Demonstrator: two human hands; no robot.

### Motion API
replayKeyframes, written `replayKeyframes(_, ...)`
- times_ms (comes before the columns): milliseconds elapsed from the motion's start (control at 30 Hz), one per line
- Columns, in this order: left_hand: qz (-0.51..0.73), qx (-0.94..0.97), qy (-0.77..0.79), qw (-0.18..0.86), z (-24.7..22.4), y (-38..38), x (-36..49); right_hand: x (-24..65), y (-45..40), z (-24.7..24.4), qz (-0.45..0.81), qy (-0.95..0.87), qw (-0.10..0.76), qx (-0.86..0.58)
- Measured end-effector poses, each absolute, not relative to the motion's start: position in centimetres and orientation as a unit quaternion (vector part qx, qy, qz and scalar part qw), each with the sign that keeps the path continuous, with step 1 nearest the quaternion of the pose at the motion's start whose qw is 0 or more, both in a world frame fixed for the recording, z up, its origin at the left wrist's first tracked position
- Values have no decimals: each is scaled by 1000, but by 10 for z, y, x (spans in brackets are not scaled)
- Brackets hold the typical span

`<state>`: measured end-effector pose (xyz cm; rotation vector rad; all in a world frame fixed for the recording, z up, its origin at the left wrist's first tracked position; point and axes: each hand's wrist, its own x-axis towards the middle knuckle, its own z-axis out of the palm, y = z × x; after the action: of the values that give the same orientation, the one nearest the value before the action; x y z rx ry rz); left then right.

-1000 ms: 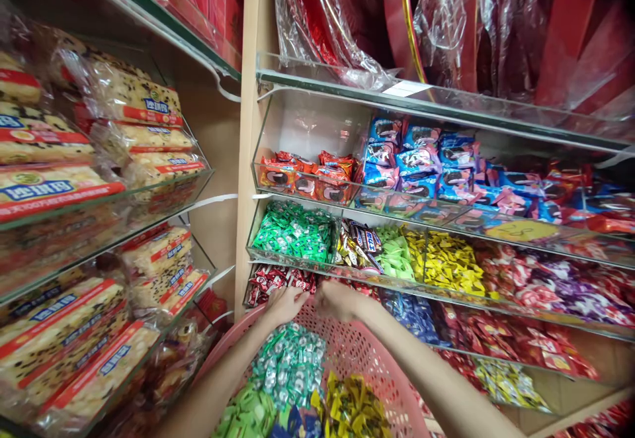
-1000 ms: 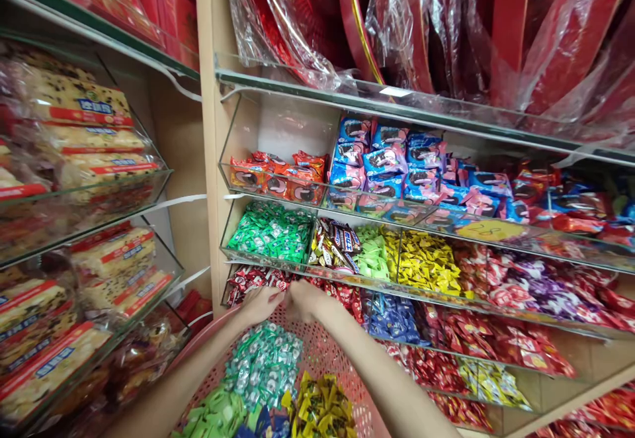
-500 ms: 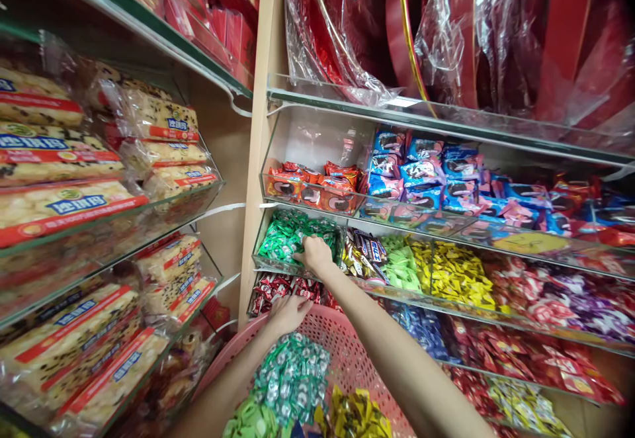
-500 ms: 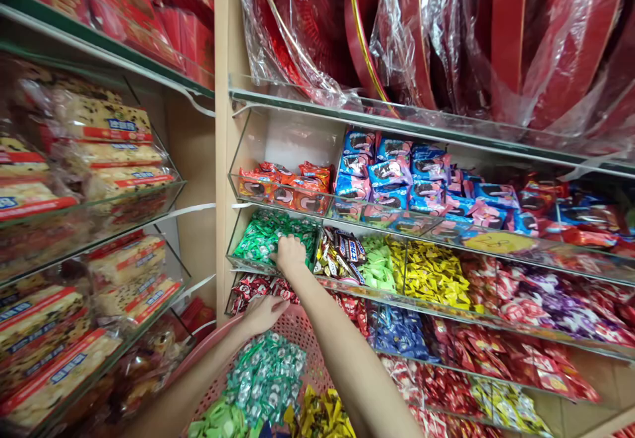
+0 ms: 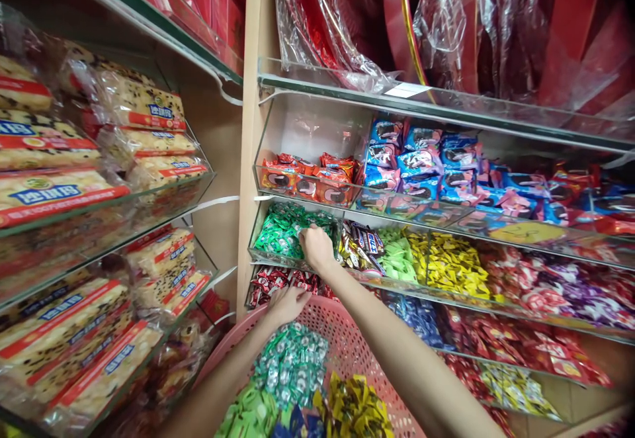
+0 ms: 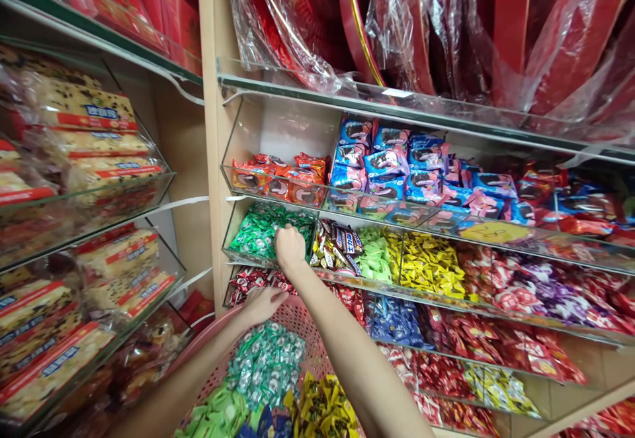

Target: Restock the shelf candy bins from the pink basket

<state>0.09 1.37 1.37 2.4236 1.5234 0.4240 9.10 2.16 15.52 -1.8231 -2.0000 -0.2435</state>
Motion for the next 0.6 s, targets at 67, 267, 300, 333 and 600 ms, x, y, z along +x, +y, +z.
replayKeyframes(67, 146, 832, 520, 124, 13, 14, 1, 92, 10, 156, -76, -723, 299, -618)
replayKeyframes(267, 142, 834, 520, 116, 14, 15, 2, 101, -33, 141, 254, -617, 558, -494)
replayKeyframes(300, 140, 834, 521, 118, 14, 15, 3, 103, -39, 138, 328, -575, 576, -480)
replayKeyframes(333, 138, 834, 521, 122, 15, 14, 4, 105, -45, 136, 388, -535, 587, -467)
replayKeyframes(600, 137, 845, 499, 131, 17, 13, 12, 118, -67, 127, 495, -462, 601, -425)
